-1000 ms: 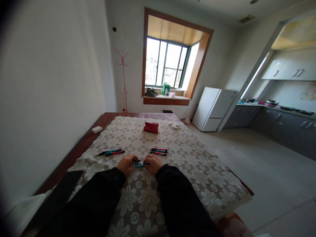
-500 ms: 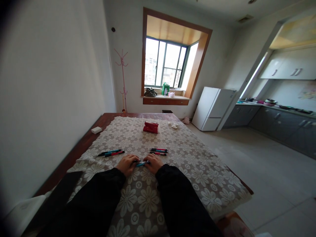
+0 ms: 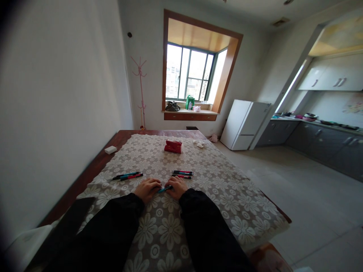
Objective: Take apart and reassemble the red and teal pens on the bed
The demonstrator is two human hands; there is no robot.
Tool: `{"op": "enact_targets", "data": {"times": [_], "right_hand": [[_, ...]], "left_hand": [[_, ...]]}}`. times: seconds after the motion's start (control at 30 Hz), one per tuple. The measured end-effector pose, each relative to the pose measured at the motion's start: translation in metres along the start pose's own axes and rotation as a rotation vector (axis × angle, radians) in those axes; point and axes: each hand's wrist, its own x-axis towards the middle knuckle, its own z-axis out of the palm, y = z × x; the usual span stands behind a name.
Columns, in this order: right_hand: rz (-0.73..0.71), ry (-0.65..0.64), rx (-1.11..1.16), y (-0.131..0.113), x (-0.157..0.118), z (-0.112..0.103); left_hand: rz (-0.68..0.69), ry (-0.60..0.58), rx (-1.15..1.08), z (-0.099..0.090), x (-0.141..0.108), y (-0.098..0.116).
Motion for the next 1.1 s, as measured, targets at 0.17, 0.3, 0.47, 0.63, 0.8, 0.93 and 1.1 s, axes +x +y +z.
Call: {"op": "enact_targets", "data": {"times": [0.17, 0.3, 0.47, 0.63, 0.8, 0.93, 1.1], "right_hand": [[0.008, 0.003, 0.006, -0.001, -0.0003, -0.0002], [0.06, 0.029, 0.021, -0.0026, 0.0002, -0.0021], [0.169, 0.173, 0.081, -0.0022, 0.0016, -0.0033], [0.138, 0.126, 0.011, -0.0036, 0.0004, -0.0007], [0.146, 0.021, -0.063, 0.0021, 0.0005, 0.0036], [0.162, 0.005, -0.062, 0.0039, 0.0018, 0.0022], [0.173, 0.055, -0.064, 0.0005, 0.0021, -0.0003]], "left_hand": [[-0.019, 0.002, -0.001, -0.0005, 0.0002, -0.0004], [-0.037, 0.016, -0.01, -0.0018, 0.0002, 0.0009], [-0.045, 0.019, 0.003, -0.0038, -0.0006, 0.0042], [-0.059, 0.004, 0.013, -0.0059, -0.0011, 0.0066], [-0.053, 0.0, 0.009, -0.005, -0.0013, 0.0061], [-0.055, 0.015, 0.002, -0.0045, -0.001, 0.0058], [-0.034, 0.053, -0.016, -0.0086, 0.0001, 0.009]]}}
